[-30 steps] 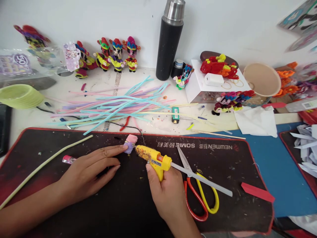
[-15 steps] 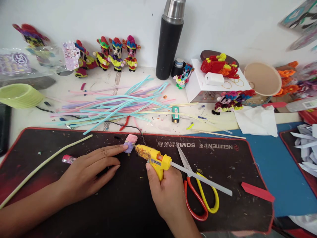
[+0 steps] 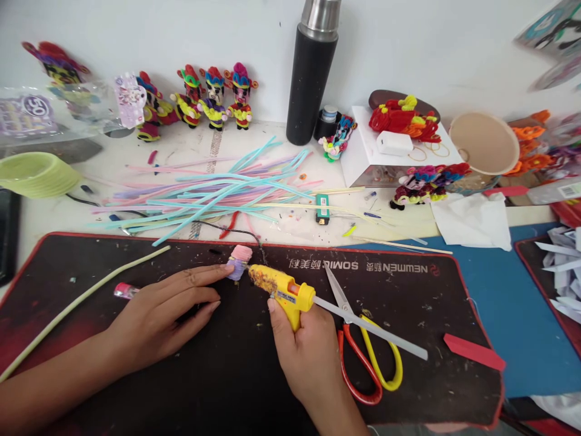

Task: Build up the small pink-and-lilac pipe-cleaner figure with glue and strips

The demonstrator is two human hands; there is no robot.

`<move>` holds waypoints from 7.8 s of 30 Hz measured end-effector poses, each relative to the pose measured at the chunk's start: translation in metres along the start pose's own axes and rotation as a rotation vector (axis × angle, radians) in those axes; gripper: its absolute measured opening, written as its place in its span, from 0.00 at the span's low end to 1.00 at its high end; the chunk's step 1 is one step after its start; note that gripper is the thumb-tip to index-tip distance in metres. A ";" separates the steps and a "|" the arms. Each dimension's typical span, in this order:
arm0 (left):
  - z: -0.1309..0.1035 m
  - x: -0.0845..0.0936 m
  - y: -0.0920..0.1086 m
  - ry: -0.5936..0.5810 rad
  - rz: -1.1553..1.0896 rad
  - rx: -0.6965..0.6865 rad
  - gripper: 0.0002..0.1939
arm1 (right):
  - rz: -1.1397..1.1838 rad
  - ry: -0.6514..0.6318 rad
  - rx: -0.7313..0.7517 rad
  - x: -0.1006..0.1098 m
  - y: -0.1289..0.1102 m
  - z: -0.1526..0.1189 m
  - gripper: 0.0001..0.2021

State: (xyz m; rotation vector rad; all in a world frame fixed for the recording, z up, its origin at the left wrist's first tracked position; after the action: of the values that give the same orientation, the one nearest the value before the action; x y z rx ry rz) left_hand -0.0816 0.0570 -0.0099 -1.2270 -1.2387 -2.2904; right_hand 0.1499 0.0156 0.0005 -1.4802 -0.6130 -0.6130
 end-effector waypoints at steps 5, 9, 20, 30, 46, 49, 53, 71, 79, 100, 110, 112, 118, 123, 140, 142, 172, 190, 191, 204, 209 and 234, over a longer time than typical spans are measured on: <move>0.000 0.000 0.000 -0.007 -0.001 0.004 0.05 | 0.013 -0.007 -0.002 0.000 -0.001 0.000 0.23; 0.000 0.000 -0.001 -0.010 -0.002 0.001 0.05 | 0.013 -0.003 -0.001 0.001 -0.001 0.001 0.22; 0.000 0.001 0.000 -0.017 0.000 0.006 0.05 | -0.014 -0.007 0.022 0.001 -0.001 0.000 0.22; 0.001 0.000 0.000 -0.011 -0.016 0.019 0.06 | -0.033 -0.010 0.046 0.000 0.000 0.000 0.22; 0.001 0.000 0.000 -0.006 -0.025 0.031 0.06 | -0.027 -0.009 0.043 -0.001 0.002 -0.001 0.21; 0.002 0.001 0.000 -0.001 -0.019 0.029 0.06 | -0.018 -0.001 0.035 -0.001 0.002 -0.001 0.21; 0.003 0.001 0.001 0.002 -0.002 0.021 0.05 | -0.011 -0.007 0.050 -0.001 0.001 -0.002 0.22; 0.001 0.002 0.001 0.006 0.017 0.008 0.05 | 0.012 0.003 0.009 -0.001 0.001 -0.002 0.23; 0.000 0.000 0.000 -0.004 0.030 0.024 0.04 | 0.088 -0.046 -0.047 -0.003 0.005 -0.004 0.24; 0.000 0.000 0.003 0.026 0.007 -0.036 0.06 | 0.709 -0.078 -0.368 0.035 0.041 0.016 0.27; -0.002 0.002 0.001 0.031 -0.052 0.027 0.06 | 0.188 -0.158 -0.293 0.053 0.053 0.036 0.29; -0.002 0.002 0.000 0.026 -0.064 0.032 0.06 | 0.143 -0.138 -0.293 0.059 0.053 0.035 0.28; -0.002 0.003 -0.003 0.025 -0.136 0.090 0.07 | -0.106 0.045 -0.205 0.083 0.048 0.022 0.24; 0.005 0.017 0.005 0.041 -0.366 0.376 0.09 | 0.120 0.120 -0.164 0.071 0.036 0.002 0.20; 0.005 0.006 0.027 -0.205 -0.957 0.772 0.16 | 0.487 -0.152 -0.012 -0.014 -0.036 0.002 0.08; 0.005 0.005 0.028 -0.202 -0.962 0.769 0.16 | 0.484 -0.161 -0.013 -0.017 -0.037 0.001 0.08; 0.025 0.015 0.000 -0.063 -0.065 0.305 0.27 | 0.648 -0.171 -0.154 -0.020 -0.018 -0.004 0.07; 0.044 0.000 -0.005 -0.148 -0.190 0.310 0.22 | 0.988 -0.178 -0.291 -0.030 -0.014 0.003 0.12; 0.041 0.001 -0.002 -0.152 -0.233 0.338 0.22 | 1.024 -0.175 -0.303 -0.030 -0.014 0.004 0.13; 0.024 0.001 0.014 -0.074 -0.461 0.408 0.22 | 1.155 -0.143 -0.331 -0.037 -0.021 0.011 0.15; 0.021 -0.003 0.012 -0.061 -0.539 0.437 0.22 | 1.173 -0.134 -0.335 -0.038 -0.020 0.011 0.15; 0.021 -0.002 0.017 -0.029 -0.398 0.308 0.21 | 1.180 -0.148 -0.346 -0.039 -0.018 0.010 0.15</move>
State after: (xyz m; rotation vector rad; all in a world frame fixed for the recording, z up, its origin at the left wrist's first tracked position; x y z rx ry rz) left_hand -0.0590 0.0628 0.0042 -0.9755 -1.9064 -2.2151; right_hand 0.1091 0.0256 -0.0141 -1.9014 0.3286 0.3378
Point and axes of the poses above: each hand's wrist, its own z-axis towards the middle knuckle, its own x-axis out of the back of the hand, y = z × x, the point moved 3 cm from there along z, towards the middle knuckle, and after that the axes turned 8 degrees about x, right-handed, at the moved point
